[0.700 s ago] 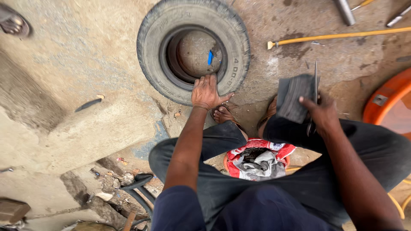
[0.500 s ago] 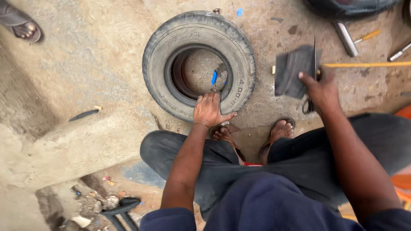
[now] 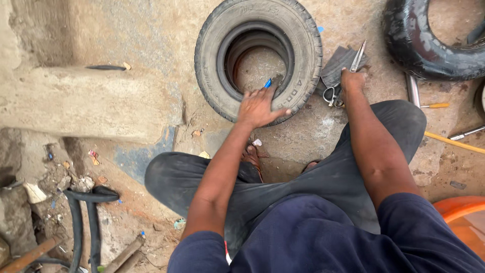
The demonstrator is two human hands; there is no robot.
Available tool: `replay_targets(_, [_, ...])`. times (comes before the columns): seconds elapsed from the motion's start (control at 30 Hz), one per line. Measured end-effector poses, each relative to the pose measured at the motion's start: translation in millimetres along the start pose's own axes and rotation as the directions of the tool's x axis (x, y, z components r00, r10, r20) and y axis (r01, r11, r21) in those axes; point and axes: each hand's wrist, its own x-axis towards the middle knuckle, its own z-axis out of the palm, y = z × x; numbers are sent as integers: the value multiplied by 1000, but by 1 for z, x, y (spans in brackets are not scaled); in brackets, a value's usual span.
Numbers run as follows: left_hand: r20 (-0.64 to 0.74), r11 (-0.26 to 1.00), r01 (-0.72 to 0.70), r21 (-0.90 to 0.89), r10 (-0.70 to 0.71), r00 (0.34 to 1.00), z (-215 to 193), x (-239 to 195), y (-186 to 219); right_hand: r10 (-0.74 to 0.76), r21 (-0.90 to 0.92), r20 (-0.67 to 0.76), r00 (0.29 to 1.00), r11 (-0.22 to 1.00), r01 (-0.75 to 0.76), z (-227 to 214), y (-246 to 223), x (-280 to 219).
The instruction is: The person sits on the ground and uses shears to cut a piece of rubber from a tire. They then insert the cut rubber patch into the inner rim of the tire and press it into place with their hands.
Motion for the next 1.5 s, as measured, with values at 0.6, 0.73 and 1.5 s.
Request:
replay_targets(0.6, [108,316,442,-840,-700,706,-194,-221,-46,-618,55,727,299,486,872,71,-82,-187])
replay_targets(0.73, [102,62,331,-942,-884,456,-216,-324,-44,-174,-166,957,233,331,929,99,-80,-220])
replay_targets(1.5, [62,438,-838,-327,-874,-481,-75,-538,69,-52,315,949,-312,83,945,123,-108,-434])
